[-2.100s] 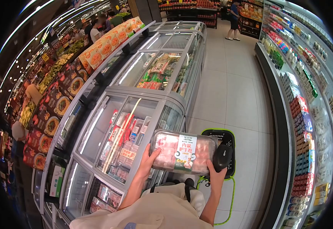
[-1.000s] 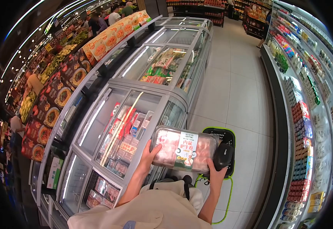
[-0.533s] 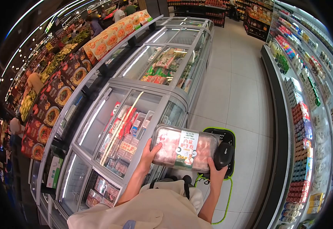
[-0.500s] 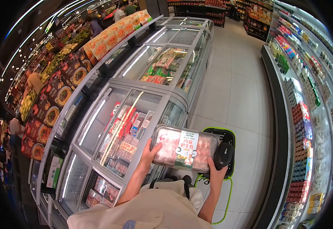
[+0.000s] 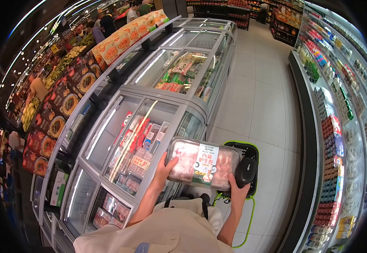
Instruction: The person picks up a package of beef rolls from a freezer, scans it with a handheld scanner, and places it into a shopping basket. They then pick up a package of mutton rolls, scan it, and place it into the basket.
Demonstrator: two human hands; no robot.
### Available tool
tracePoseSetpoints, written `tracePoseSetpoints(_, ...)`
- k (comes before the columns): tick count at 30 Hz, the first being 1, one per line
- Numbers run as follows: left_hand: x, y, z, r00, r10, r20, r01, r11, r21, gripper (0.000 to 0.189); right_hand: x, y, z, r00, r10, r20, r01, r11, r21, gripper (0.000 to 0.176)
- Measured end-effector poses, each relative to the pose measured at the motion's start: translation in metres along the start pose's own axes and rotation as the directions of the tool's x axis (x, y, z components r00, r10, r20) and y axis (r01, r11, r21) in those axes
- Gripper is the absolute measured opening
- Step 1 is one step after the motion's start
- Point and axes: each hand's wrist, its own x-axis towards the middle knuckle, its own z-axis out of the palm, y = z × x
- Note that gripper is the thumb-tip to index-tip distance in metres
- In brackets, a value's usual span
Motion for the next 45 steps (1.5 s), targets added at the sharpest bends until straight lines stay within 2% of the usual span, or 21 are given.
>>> tracePoseSetpoints(7, 0.000, 0.000, 0.002, 1.000, -0.006, -0.023, 0.004, 0.998, -0.063, 0.052, 0.006, 0.000, 0.002, 1.000, 0.013, 0.005, -0.013, 0.999, -0.031, 0.064)
tracePoseSetpoints(10, -0.006, 0.006, 0.001, 0.999, -0.012, -0.032, 0.008, 0.994, -0.109, 0.049, 0.006, -0.008, 0.008, 0.997, -0.016, 0.070, 0.015, 1.000, 0.007, 0.064)
tracePoseSetpoints(13, -0.010, 0.000, -0.014, 0.998, -0.022, -0.063, 0.018, 0.998, -0.056, 0.042, 0.005, -0.010, 0.020, 0.995, 0.010, 0.098, -0.017, 0.997, 0.079, 0.067)
tracePoseSetpoints(14, -0.012, -0.002, -0.018, 0.996, -0.018, -0.086, 0.015, 0.999, -0.036, 0.042, 0.004, -0.014, 0.022, 0.990, 0.049, 0.129, -0.061, 0.994, 0.089, 0.071)
tracePoseSetpoints(17, -0.022, -0.008, -0.029, 0.985, 0.028, -0.171, -0.027, 1.000, 0.010, 0.042, 0.007, -0.013, 0.036, 0.980, -0.003, 0.198, -0.026, 0.989, 0.145, 0.073)
tracePoseSetpoints(19, -0.031, -0.009, -0.040, 0.974, 0.083, -0.211, -0.081, 0.997, 0.021, 0.043, 0.015, -0.002, 0.046, 0.947, -0.038, 0.318, -0.022, 0.983, 0.183, 0.070)
tracePoseSetpoints(22, -0.054, -0.002, -0.060, 0.973, 0.014, -0.228, -0.004, 0.999, 0.042, 0.044, 0.006, -0.004, 0.074, 0.929, -0.043, 0.369, -0.090, 0.938, 0.335, 0.065)
tracePoseSetpoints(25, -0.078, 0.007, -0.077, 0.957, -0.012, -0.289, 0.013, 1.000, 0.004, 0.048, -0.008, -0.015, 0.099, 0.889, -0.004, 0.457, -0.175, 0.921, 0.349, 0.067)
tracePoseSetpoints(27, -0.090, 0.006, -0.096, 0.943, -0.020, -0.331, 0.016, 1.000, -0.014, 0.050, -0.024, -0.028, 0.114, 0.852, -0.044, 0.521, -0.147, 0.936, 0.320, 0.069)
tracePoseSetpoints(28, -0.092, 0.005, -0.100, 0.910, 0.050, -0.412, -0.062, 0.998, -0.015, 0.050, -0.034, -0.034, 0.120, 0.835, -0.065, 0.547, -0.129, 0.942, 0.309, 0.071)
tracePoseSetpoints(31, -0.111, -0.019, -0.139, 0.786, -0.064, -0.615, 0.055, 0.998, -0.033, 0.052, -0.067, -0.042, 0.138, 0.763, -0.168, 0.624, -0.050, 0.947, 0.317, 0.073)
tracePoseSetpoints(32, -0.113, -0.042, -0.165, 0.810, -0.037, -0.585, 0.000, 0.998, -0.063, 0.052, -0.078, -0.043, 0.144, 0.730, -0.188, 0.657, -0.042, 0.947, 0.318, 0.074)
tracePoseSetpoints(35, -0.146, 0.005, -0.172, 0.790, -0.048, -0.611, -0.216, 0.911, -0.351, 0.048, -0.123, -0.053, 0.158, 0.599, -0.233, 0.767, 0.002, 0.957, 0.289, 0.071)
tracePoseSetpoints(36, -0.157, 0.019, -0.171, 0.728, 0.022, -0.686, -0.327, 0.890, -0.318, 0.043, -0.140, -0.054, 0.163, 0.573, -0.244, 0.782, 0.012, 0.957, 0.290, 0.070)
tracePoseSetpoints(39, -0.173, -0.012, -0.217, 0.513, 0.046, -0.857, -0.357, 0.919, -0.164, 0.048, -0.200, -0.065, 0.170, 0.470, -0.287, 0.835, 0.054, 0.953, 0.297, 0.064)
tracePoseSetpoints(40, -0.174, -0.033, -0.244, 0.500, -0.027, -0.866, -0.338, 0.914, -0.224, 0.052, -0.219, -0.063, 0.170, 0.454, -0.281, 0.846, 0.071, 0.958, 0.279, 0.064)
tracePoseSetpoints(43, -0.193, -0.038, -0.292, 0.445, 0.053, -0.894, -0.381, 0.915, -0.135, 0.063, -0.273, -0.052, 0.171, 0.410, -0.313, 0.857, 0.127, 0.950, 0.286, 0.067)
tracePoseSetpoints(44, -0.193, -0.046, -0.309, 0.409, 0.030, -0.912, -0.378, 0.915, -0.139, 0.074, -0.290, -0.047, 0.169, 0.384, -0.373, 0.845, 0.204, 0.927, 0.316, 0.068)
tracePoseSetpoints(45, -0.197, -0.041, -0.321, 0.402, 0.059, -0.914, -0.403, 0.907, -0.119, 0.076, -0.306, -0.042, 0.172, 0.353, -0.436, 0.828, 0.278, 0.894, 0.352, 0.068)
